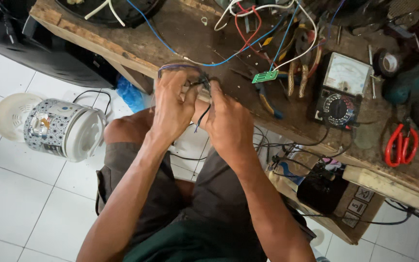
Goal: The person sits on the floor and uses pliers to strip the insulation from the ends of several wires. They then twist the exposed copper strands together to join the wires.
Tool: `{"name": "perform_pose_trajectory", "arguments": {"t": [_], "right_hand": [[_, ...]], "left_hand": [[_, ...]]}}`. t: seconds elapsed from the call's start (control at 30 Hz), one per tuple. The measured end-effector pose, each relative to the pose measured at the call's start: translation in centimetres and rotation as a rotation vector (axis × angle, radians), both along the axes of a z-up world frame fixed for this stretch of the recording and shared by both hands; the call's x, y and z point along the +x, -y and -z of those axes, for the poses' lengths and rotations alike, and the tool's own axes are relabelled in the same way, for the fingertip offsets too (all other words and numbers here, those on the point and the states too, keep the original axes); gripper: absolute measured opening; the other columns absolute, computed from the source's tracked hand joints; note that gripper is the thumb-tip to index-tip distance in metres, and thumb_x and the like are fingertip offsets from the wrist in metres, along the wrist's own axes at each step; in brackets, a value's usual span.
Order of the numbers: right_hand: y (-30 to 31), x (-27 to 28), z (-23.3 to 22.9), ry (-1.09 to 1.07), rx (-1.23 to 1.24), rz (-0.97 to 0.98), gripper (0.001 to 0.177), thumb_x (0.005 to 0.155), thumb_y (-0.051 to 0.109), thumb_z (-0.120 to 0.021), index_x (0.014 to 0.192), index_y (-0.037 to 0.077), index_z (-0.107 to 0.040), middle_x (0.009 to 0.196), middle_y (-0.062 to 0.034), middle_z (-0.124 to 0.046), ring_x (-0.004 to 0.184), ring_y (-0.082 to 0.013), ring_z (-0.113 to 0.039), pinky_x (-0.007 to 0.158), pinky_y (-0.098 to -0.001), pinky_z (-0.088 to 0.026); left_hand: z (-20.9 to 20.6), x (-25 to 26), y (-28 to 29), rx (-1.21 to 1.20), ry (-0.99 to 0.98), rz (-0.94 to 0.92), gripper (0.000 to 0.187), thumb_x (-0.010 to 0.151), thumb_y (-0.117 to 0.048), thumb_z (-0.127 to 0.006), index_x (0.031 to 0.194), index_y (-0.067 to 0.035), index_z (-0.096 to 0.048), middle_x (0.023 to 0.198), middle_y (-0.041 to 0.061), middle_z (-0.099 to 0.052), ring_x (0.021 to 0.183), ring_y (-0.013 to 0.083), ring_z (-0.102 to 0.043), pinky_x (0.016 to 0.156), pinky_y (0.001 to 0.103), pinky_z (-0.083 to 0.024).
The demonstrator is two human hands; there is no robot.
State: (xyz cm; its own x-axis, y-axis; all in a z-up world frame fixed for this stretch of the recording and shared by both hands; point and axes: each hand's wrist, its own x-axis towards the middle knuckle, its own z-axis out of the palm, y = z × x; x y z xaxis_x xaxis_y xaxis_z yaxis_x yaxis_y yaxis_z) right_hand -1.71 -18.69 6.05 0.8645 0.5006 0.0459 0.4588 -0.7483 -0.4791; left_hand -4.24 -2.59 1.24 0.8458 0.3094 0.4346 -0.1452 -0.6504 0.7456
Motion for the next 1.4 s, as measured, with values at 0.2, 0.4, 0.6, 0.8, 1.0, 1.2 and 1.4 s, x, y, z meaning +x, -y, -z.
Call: {"name": "perform_pose_trajectory", "arguments": {"t": [0.2,0.4,0.6,0.8,1.0,1.2,1.4], "right_hand": [[0.2,0.4,-1.0,-0.018,-0.006,-0.029,0.046,0.106,0.012,-0.053,0.151,0.007,-0.064,0.1,-0.0277,-0.081,0.087,-0.0551,-0.08,0.074,-0.0692,-0.063],[0.7,0.6,-0.6,-0.049,-0.049,-0.026,0.055,0.101,0.013,-0.052,0.155,0.011,-0.061,0.097,-0.0263,-0.08,0.088,-0.0556,-0.079,0.078,-0.0705,-0.063],[0.9,0.5,0.6,-0.024,0.027,-0.033,0.051,0.101,0.009,-0.056,0.151,0.002,-0.062,0.094,-0.0322,-0.078,0.087,-0.0573,-0.078,0.071,-0.0706,-0.061],[-0.4,-0.5,-0.1,0.049,0.0,0.021,0.05,0.103,0.008,-0.056,0.15,0.0,-0.066,0.093,-0.0292,-0.079,0.081,-0.0538,-0.079,0.069,-0.0635,-0.065],[-0.6,1.2,-0.7,-0.041,-0.098,-0.016,0.054,0.101,0.014,-0.056,0.154,0.007,-0.063,0.097,-0.0273,-0.08,0.085,-0.0562,-0.079,0.074,-0.0726,-0.063],[0.1,0.8,-1.9,0.014,-0.248,-0.075,0.064,0.092,0.013,-0.067,0.156,0.007,-0.062,0.099,-0.0219,-0.08,0.081,-0.0523,-0.08,0.07,-0.0691,-0.065],[-0.5,0.1,-2.1,-0.01,-0.173,-0.06,0.059,0.096,0.007,-0.065,0.153,-0.004,-0.061,0.098,-0.0316,-0.078,0.08,-0.0561,-0.079,0.069,-0.0706,-0.065]], "left_hand": [[-0.2,0.5,-0.1,0.01,0.112,0.049,0.018,0.099,-0.006,-0.083,0.116,-0.009,-0.08,0.105,0.013,-0.071,0.104,0.0409,-0.071,0.098,0.051,-0.052],[0.4,1.0,-0.7,0.019,0.145,0.076,0.014,0.098,-0.005,-0.081,0.11,-0.011,-0.079,0.103,0.012,-0.075,0.105,0.0401,-0.072,0.098,0.05,-0.053],[0.7,1.1,-1.1,0.008,0.166,0.103,0.011,0.1,-0.007,-0.082,0.109,-0.011,-0.08,0.101,0.013,-0.076,0.103,0.0422,-0.073,0.095,0.054,-0.053],[-0.4,1.2,-1.3,-0.079,0.198,0.157,0.01,0.103,-0.002,-0.078,0.112,-0.007,-0.079,0.104,0.018,-0.076,0.105,0.0486,-0.072,0.095,0.055,-0.056],[1.0,1.7,-1.4,-0.078,0.198,0.139,0.007,0.103,-0.004,-0.08,0.11,-0.005,-0.079,0.102,0.018,-0.076,0.1,0.0474,-0.073,0.091,0.054,-0.058],[0.3,1.0,-1.3,0.014,0.161,0.125,0.016,0.099,-0.001,-0.079,0.114,-0.007,-0.078,0.105,0.017,-0.074,0.105,0.0473,-0.071,0.095,0.057,-0.055],[-0.2,1.0,-1.1,0.007,0.229,0.159,0.011,0.104,0.0,-0.073,0.112,-0.005,-0.078,0.105,0.018,-0.076,0.103,0.0482,-0.073,0.093,0.057,-0.056]]}}
